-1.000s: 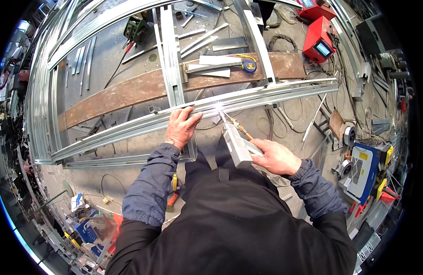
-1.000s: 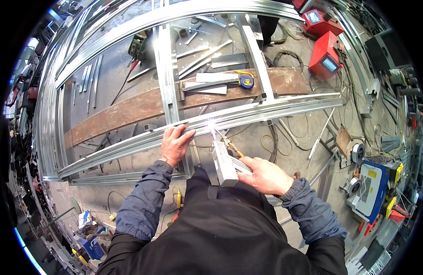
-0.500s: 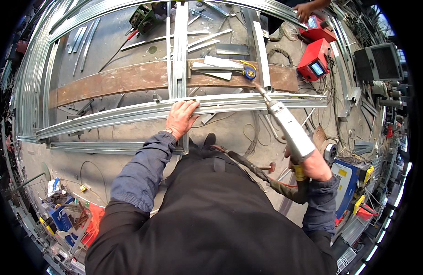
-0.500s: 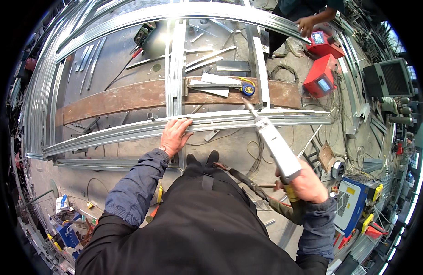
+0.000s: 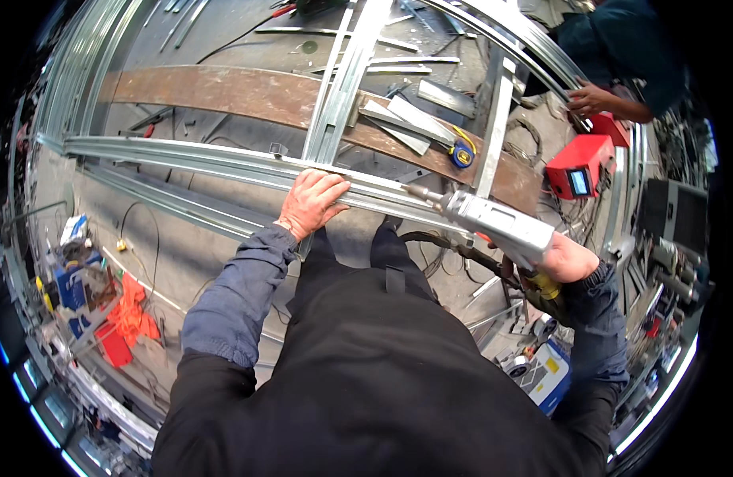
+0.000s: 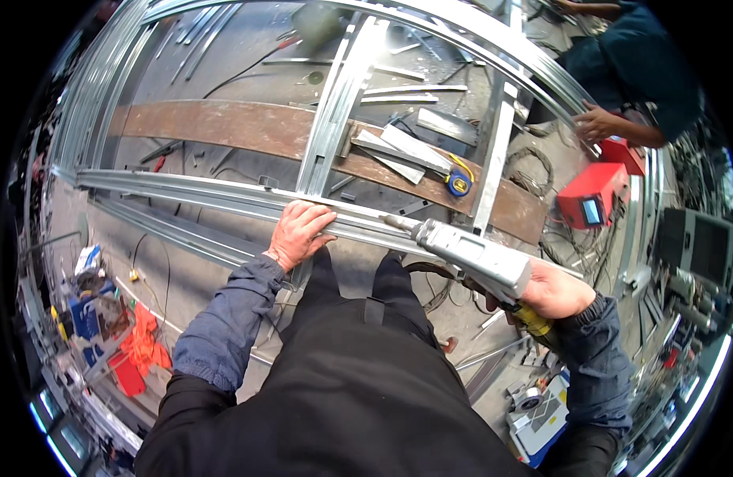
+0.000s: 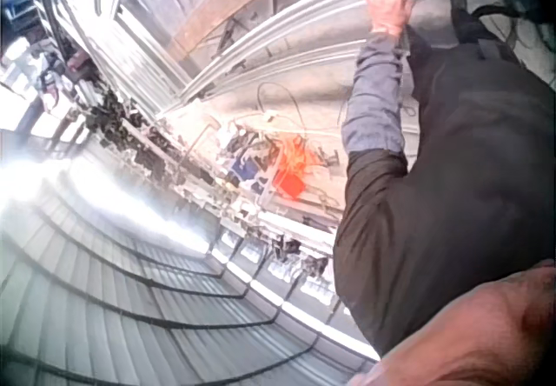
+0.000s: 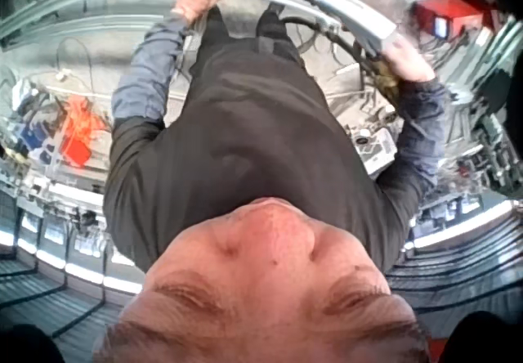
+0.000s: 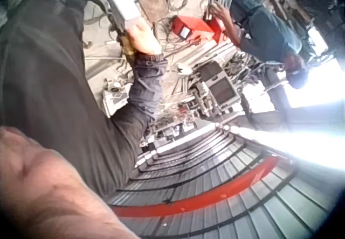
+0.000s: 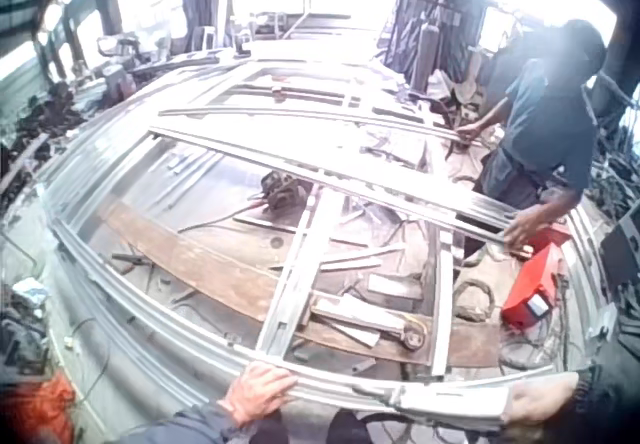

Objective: The person positions and aligns metal frame components on a workbench, then uses a handheld welding tool to join the pieces. The person repeatedly adjusts the frame and welds multiple joints to assemble the structure.

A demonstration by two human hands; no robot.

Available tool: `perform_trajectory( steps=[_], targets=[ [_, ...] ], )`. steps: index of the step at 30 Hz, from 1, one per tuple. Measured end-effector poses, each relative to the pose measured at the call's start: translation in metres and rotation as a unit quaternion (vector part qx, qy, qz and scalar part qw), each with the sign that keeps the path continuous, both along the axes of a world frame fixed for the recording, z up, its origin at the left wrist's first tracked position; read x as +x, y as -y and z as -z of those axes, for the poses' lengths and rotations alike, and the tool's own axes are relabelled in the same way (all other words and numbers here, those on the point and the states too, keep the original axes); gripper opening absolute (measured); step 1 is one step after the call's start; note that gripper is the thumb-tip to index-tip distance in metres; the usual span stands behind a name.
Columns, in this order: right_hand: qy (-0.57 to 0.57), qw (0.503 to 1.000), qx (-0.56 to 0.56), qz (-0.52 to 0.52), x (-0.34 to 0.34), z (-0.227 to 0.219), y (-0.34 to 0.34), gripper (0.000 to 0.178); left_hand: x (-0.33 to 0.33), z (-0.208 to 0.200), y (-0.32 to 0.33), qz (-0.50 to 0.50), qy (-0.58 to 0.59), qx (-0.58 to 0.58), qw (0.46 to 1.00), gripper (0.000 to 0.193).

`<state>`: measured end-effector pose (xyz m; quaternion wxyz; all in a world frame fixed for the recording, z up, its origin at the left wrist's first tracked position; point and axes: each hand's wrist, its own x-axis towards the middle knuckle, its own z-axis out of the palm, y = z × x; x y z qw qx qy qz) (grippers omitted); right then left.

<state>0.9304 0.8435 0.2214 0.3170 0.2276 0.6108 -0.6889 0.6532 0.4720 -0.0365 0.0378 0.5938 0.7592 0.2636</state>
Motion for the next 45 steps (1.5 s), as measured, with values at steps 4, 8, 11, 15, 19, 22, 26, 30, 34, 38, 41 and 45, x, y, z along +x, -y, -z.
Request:
perform_trajectory(
  steps=[4,8,11,15,19,22,26,30,34,38,41,45],
  targets=[
    [0.021,0.988,-0.071,-0.136,-0.030,0.068,-0.059,0.061,0.020,0.002,0.002,-0.065,-0.022,-0.042,0.997,0.061],
    [0.144,0.967,-0.171,-0.120,-0.063,0.114,-0.083,0.055,0.030,0.012,0.003,-0.092,-0.033,-0.069,0.993,0.063],
    [0.194,0.953,-0.194,-0.127,-0.085,0.135,-0.093,0.057,0.031,0.014,0.002,-0.092,-0.029,-0.078,0.992,0.067],
    [0.230,0.938,-0.222,-0.132,-0.092,0.153,-0.099,0.057,0.031,0.014,-0.001,-0.092,-0.023,-0.088,0.992,0.068],
    [0.258,0.928,-0.234,-0.135,-0.098,0.160,-0.101,0.054,0.030,0.014,-0.003,-0.092,-0.022,-0.093,0.991,0.068],
    [0.264,0.926,-0.235,-0.130,-0.099,0.162,-0.100,0.052,0.029,0.013,-0.003,-0.088,-0.018,-0.096,0.991,0.069],
    [0.271,0.922,-0.241,-0.134,-0.098,0.170,-0.101,0.050,0.028,0.012,-0.003,-0.085,-0.019,-0.102,0.991,0.068],
    [0.275,0.912,-0.268,-0.148,-0.101,0.171,-0.104,0.053,0.028,0.011,-0.003,-0.081,-0.022,-0.104,0.991,0.067],
    [0.277,0.914,-0.259,-0.147,-0.102,0.169,-0.102,0.054,0.028,0.009,-0.004,-0.081,-0.020,-0.109,0.991,0.068],
    [0.283,0.914,-0.254,-0.142,-0.104,0.165,-0.101,0.055,0.028,0.009,-0.003,-0.081,-0.015,-0.117,0.990,0.068],
    [0.282,0.916,-0.244,-0.148,-0.105,0.164,-0.101,0.055,0.028,0.007,-0.004,-0.079,-0.012,-0.120,0.990,0.068],
    [0.262,0.918,-0.257,-0.153,-0.100,0.168,-0.101,0.056,0.028,0.006,-0.004,-0.078,-0.010,-0.121,0.990,0.067]
  ],
)
